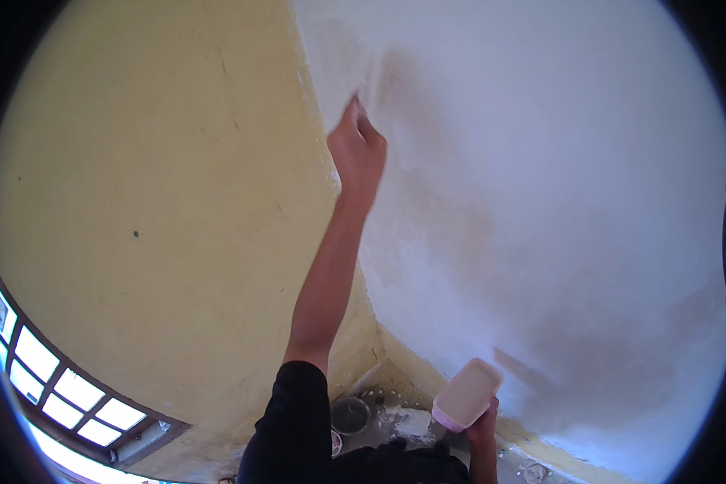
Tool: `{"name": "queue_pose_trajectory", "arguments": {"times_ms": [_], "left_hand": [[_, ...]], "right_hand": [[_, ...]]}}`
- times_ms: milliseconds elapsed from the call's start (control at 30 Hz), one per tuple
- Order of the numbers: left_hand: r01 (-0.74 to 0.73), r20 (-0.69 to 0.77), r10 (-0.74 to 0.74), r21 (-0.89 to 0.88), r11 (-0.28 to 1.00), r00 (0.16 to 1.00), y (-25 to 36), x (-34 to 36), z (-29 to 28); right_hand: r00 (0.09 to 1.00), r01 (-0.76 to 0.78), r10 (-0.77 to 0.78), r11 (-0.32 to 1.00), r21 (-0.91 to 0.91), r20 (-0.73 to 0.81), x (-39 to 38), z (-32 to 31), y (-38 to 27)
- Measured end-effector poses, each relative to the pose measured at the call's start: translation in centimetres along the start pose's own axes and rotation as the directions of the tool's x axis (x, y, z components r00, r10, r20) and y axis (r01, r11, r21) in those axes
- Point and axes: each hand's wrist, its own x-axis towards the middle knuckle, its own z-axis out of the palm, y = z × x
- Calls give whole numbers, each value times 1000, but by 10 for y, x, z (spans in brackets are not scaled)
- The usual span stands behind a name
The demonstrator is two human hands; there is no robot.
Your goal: The person prepares white plaster in a container and then uses a scraper to apply the plaster to the upper corner of a room.
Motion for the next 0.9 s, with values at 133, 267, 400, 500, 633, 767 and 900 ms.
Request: {"name": "queue_pose_trajectory", "arguments": {"times_ms": [133, 267, 400, 500, 633, 767, 900], "left_hand": [[-88, -106, 106, 167, 982, 989, -60, 76, 38], [-443, 20, 449, 211, 871, 893, -94, 45, 78], [-404, 283, 400, -46, 914, 872, -71, -40, 35], [-501, 175, 534, -200, 842, 827, -64, -63, -2], [-50, -42, 52, 34, 998, 998, -87, -30, -13], [200, -138, -195, 24, 979, 971, -147, 51, 6], [329, -144, -309, 147, 933, 940, -130, 84, 29]], "right_hand": [[991, -46, 47, 999, -6, 126, -4, 17, -7], [993, -50, 51, 999, -12, 104, 2, 12, -5], [999, -28, 27, 999, 15, 43, -7, 26, -7], [998, 29, -27, 999, -31, 49, -8, 18, -6], [997, 38, -36, 999, -27, 63, -7, 19, -6], [998, 26, -25, 999, -23, 57, -1, 0, 0], [997, 23, -24, 1000, 20, 75, 0, -13, 2]]}}
